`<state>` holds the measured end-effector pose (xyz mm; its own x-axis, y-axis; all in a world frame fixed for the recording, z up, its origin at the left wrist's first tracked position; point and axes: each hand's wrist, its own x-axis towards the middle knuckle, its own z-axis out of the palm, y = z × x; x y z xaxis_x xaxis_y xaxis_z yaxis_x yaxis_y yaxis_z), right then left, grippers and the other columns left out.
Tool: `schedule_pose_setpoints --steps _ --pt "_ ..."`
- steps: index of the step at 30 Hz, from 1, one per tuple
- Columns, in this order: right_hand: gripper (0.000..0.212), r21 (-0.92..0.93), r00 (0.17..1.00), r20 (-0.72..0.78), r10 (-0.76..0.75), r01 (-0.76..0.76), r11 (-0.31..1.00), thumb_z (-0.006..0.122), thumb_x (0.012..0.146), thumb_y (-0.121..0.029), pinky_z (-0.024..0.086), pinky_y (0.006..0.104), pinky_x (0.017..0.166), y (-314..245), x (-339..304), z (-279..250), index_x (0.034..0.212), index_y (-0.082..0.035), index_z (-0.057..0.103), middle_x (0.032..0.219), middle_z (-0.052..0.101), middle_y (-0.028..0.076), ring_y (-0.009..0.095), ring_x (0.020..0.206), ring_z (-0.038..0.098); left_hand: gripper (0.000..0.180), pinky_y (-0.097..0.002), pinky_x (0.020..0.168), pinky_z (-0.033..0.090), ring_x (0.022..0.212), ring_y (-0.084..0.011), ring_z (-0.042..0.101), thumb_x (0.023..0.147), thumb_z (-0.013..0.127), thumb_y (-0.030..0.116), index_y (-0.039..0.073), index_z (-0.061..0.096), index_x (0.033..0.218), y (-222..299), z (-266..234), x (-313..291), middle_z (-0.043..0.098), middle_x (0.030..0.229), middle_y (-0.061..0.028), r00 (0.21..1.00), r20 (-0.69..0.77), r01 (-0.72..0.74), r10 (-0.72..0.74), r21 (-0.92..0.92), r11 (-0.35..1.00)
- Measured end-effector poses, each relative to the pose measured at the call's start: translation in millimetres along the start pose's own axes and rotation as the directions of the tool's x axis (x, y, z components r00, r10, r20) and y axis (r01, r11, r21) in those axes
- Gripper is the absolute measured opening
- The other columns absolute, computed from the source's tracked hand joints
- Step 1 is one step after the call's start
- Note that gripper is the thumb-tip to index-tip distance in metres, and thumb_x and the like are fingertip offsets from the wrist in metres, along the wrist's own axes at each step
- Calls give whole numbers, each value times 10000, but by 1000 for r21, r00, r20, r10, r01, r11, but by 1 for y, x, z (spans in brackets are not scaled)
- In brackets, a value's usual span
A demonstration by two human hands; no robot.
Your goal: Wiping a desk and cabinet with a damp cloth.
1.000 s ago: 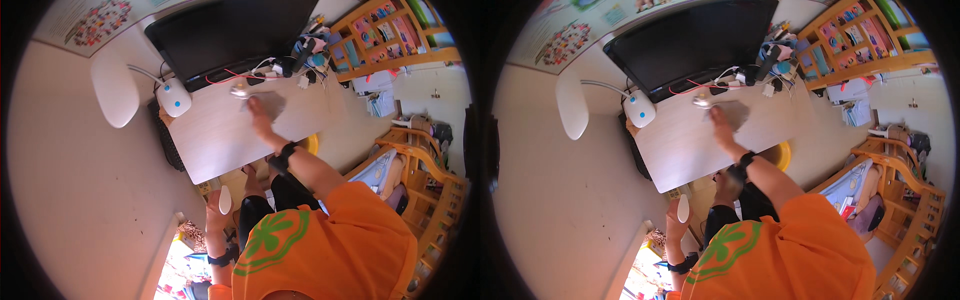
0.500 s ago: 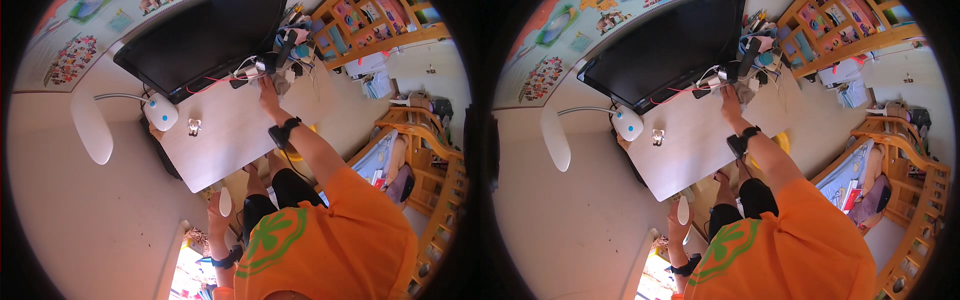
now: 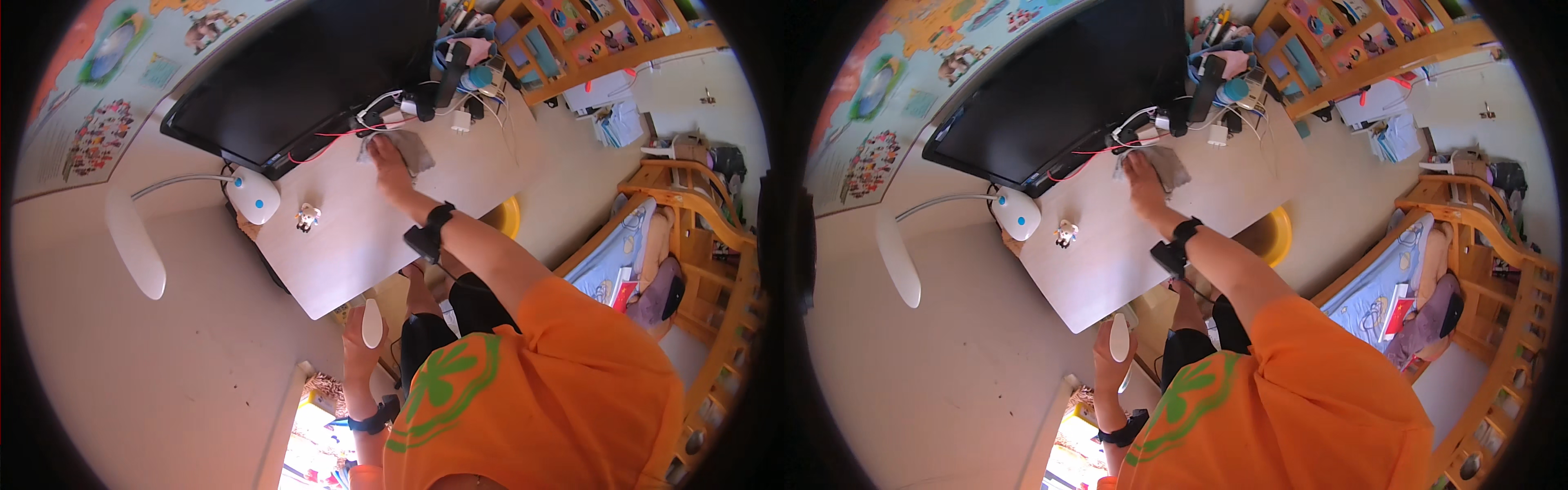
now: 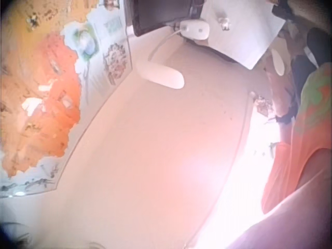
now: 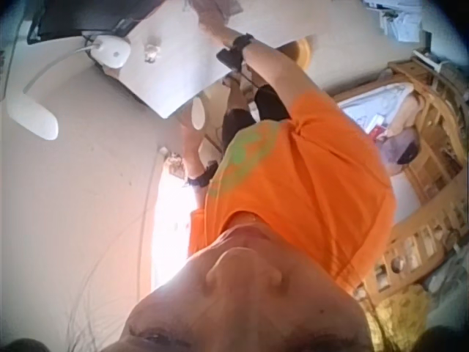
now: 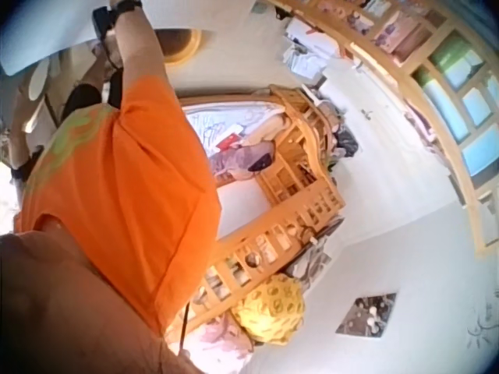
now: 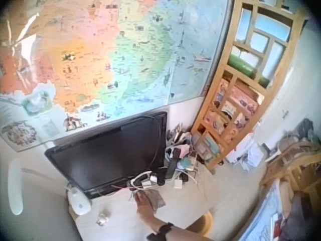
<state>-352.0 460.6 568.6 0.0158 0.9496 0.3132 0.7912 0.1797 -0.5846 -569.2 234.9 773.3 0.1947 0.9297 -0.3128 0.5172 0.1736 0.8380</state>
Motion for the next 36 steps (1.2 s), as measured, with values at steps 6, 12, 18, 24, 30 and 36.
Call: schedule_pose_setpoints --steps 6,12,18,24,30,36 --pt "527 178 899 400 -180 116 977 439 889 42 306 427 1150 -5 -91 -48 1405 -60 459 1487 396 143 344 1388 361 287 -432 752 513 874 -412 592 783 688 20 -3 591 1052 13 14 5 588 945 -198 999 36 18 -20 49 999" --pt "506 -104 982 167 83 -66 992 459 892 -8 300 449 1143 85 -10 -84 1396 14 419 1482 370 213 390 1381 339 277 -440 759 512 884 -411 595 787 689 27 -2 592 1045 31 29 15 590 954 -196 999 32 29 -29 -6 1000" --pt "463 99 958 278 -71 44 994 448 904 -50 285 436 1153 43 -77 -60 1365 -12 477 1494 373 182 350 1397 329 264 -436 756 511 871 -403 594 782 688 14 -10 589 1026 57 41 16 585 936 -198 1000 9 27 -27 43 999" --pt "431 -15 851 523 -45 62 998 411 958 -49 313 425 1142 121 -160 -210 1384 -49 473 1446 453 157 323 1368 397 251 -440 742 504 844 -407 584 792 681 18 -12 584 1020 76 68 41 576 913 -198 998 63 -25 25 2 1000" --pt "544 -140 970 101 222 -207 968 431 871 64 302 411 1148 240 -112 -267 1401 -58 444 1494 388 156 346 1388 359 277 -422 777 517 895 -369 637 808 703 100 1 608 1048 89 92 56 624 979 -183 995 100 -5 -3 74 997" --pt "577 -129 991 13 131 -128 983 416 866 64 304 390 1150 281 -40 -236 1424 -81 428 1520 349 138 321 1407 336 262 -449 728 505 850 -420 592 809 688 44 -7 580 1042 114 106 57 577 922 -207 994 112 -16 9 64 998"
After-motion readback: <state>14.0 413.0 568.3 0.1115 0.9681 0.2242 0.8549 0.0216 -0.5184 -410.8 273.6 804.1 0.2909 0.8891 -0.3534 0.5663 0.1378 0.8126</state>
